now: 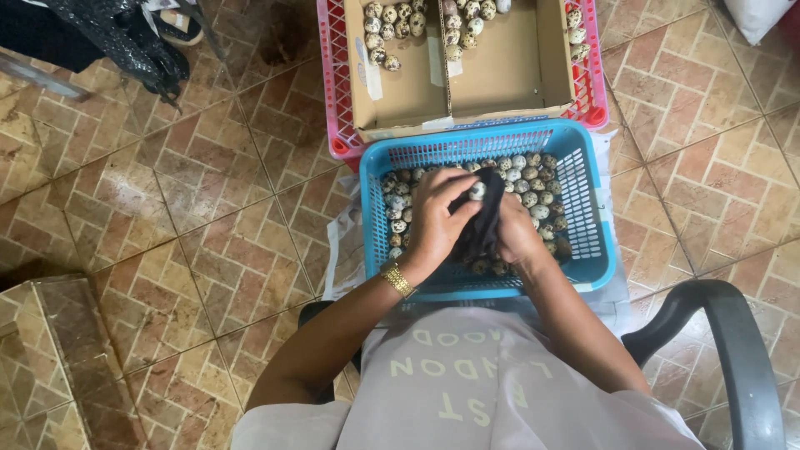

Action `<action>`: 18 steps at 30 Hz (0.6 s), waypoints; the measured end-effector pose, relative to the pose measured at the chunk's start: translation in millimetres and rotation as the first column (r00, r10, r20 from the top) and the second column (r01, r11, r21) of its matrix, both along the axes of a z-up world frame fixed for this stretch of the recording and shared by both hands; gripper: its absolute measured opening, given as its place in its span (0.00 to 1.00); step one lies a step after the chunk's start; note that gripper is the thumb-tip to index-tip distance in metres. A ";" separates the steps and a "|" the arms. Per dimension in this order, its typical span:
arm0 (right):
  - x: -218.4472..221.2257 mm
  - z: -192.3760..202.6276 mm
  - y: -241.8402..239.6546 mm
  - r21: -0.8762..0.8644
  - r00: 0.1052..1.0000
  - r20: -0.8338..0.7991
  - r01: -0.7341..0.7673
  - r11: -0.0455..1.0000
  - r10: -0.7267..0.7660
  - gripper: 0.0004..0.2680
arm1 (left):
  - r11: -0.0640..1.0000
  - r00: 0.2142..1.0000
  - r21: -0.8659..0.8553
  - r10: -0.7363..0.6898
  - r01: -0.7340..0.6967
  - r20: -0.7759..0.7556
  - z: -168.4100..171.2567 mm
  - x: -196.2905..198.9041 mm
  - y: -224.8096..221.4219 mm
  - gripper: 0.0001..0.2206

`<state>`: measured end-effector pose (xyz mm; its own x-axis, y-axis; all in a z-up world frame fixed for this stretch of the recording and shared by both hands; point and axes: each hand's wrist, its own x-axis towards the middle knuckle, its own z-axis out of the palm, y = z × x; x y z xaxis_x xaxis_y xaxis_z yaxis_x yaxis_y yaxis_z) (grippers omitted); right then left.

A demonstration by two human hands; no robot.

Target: Sorting and cleaning quail eggs by hand using a cloth and placing them into trays.

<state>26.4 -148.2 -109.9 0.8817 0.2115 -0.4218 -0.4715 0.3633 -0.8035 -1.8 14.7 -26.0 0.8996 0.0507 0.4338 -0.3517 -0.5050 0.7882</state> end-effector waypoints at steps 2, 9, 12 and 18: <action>2.5 -12.3 -5.1 -0.007 0.999 0.012 -0.036 0.999 0.036 0.13 | 0.999 1.000 0.029 0.016 -0.016 0.000 3.7 -0.8 -2.3 0.14; 0.3 7.7 -1.6 0.059 0.979 -0.168 0.127 0.990 -0.116 0.12 | 0.880 0.963 -0.462 -0.212 0.114 -0.166 9.1 -1.2 -9.8 0.14; 4.0 55.1 12.9 0.079 0.948 -0.269 0.200 0.977 -0.172 0.13 | 0.554 0.892 -0.832 -0.364 -0.024 -0.268 26.4 1.7 -10.3 0.14; 16.5 28.3 -6.3 0.083 0.926 -0.336 0.209 0.974 -0.170 0.15 | 0.254 0.754 -0.946 -0.577 -0.199 -0.314 32.6 10.3 25.8 0.19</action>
